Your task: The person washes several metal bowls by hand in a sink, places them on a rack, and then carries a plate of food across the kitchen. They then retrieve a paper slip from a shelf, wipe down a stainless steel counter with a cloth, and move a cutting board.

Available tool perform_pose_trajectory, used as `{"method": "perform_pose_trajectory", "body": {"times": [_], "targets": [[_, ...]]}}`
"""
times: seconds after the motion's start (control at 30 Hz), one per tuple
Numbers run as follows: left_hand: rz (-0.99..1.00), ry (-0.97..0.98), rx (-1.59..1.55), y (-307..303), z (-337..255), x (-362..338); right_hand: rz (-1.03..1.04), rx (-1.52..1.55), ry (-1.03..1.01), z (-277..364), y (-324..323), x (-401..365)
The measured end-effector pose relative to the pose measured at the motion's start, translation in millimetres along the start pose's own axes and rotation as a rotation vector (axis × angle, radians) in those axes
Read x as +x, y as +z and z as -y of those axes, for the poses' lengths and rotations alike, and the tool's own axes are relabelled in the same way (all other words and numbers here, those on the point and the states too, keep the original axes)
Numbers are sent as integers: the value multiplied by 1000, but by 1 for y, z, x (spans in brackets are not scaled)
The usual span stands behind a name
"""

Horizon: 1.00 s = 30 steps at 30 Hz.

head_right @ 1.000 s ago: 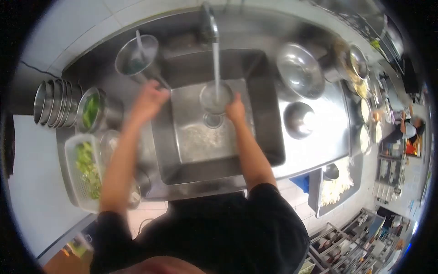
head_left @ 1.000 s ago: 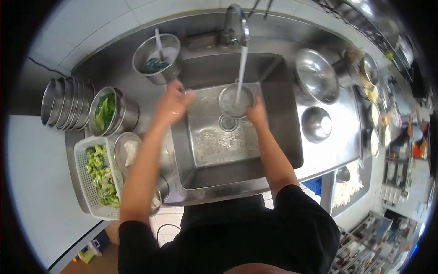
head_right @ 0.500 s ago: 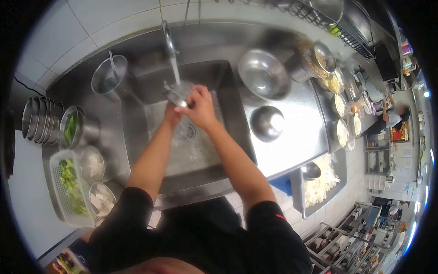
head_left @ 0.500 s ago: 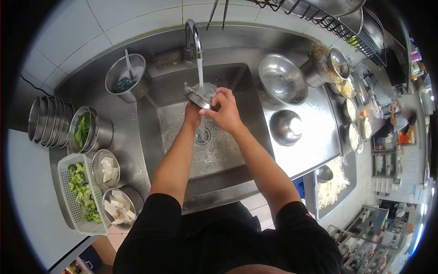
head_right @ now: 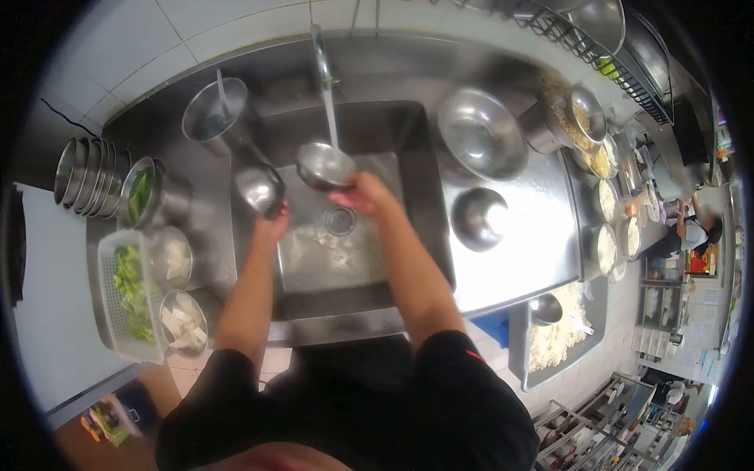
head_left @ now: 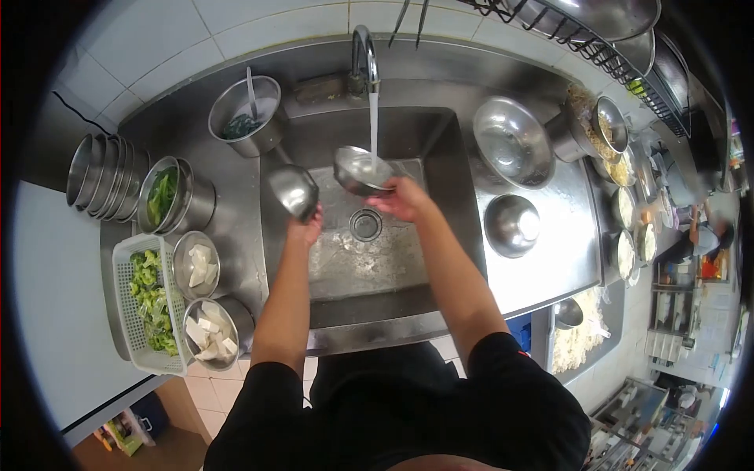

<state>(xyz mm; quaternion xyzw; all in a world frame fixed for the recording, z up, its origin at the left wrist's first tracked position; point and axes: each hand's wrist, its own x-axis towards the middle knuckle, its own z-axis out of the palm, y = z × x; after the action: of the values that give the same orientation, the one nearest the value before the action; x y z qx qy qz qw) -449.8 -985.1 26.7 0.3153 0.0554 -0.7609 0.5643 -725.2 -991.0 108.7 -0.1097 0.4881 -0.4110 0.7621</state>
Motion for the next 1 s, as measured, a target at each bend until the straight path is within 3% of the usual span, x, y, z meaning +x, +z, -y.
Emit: {"method": "perform_pose_trajectory", "body": {"times": [0.07, 0.13, 0.17, 0.2, 0.27, 0.33, 0.4, 0.5, 0.57, 0.63, 0.7, 0.77, 0.83, 0.9, 0.93, 1.0], "targets": [[-44, -156, 185, -39, 29, 29, 45, -35, 72, 19, -6, -21], [-92, -357, 162, -17, 75, 34, -99, -365, -125, 49, 11, -57], [-79, -440, 68, 0, 98, 37, -167, -548, -359, 52, 26, -77], [-68, -524, -26, 19, 118, 38, -190, -557, -362, 48, 26, -75], [-67, -546, -138, 60, 152, 30, -653, -1246, -1144, 41, 20, -69], [-70, -563, -243, 87, 172, 24, -669, -1164, -1120, 38, 28, -87], [47, -409, -378, 102, 179, 21, -813, -1046, -1132, 26, 33, -99], [17, -270, -380, 74, 166, 34, -831, -984, -1141, -3, 17, -86], [-233, -211, -127, 56, 131, 40, -823, -875, -1162, -36, -13, -44], [-224, 171, 422, 62, 92, 11, -546, -189, -497, -39, 10, -47], [-193, 387, 781, 90, 51, -23, -230, 189, -318, -49, 12, -12], [-190, 449, 997, 91, 17, -26, -117, 99, -284, -42, 32, 5], [-170, 441, 893, 102, 2, -42, -125, -165, -484, -21, 52, 17], [-164, 399, 749, 97, -6, -44, -230, -739, -822, 8, 61, 17], [-154, 396, 758, 81, -7, -27, -240, -730, -828, 12, 66, 9], [-8, 136, 547, 55, 1, 9, -298, -1011, -1192, 21, 71, -11]]}}
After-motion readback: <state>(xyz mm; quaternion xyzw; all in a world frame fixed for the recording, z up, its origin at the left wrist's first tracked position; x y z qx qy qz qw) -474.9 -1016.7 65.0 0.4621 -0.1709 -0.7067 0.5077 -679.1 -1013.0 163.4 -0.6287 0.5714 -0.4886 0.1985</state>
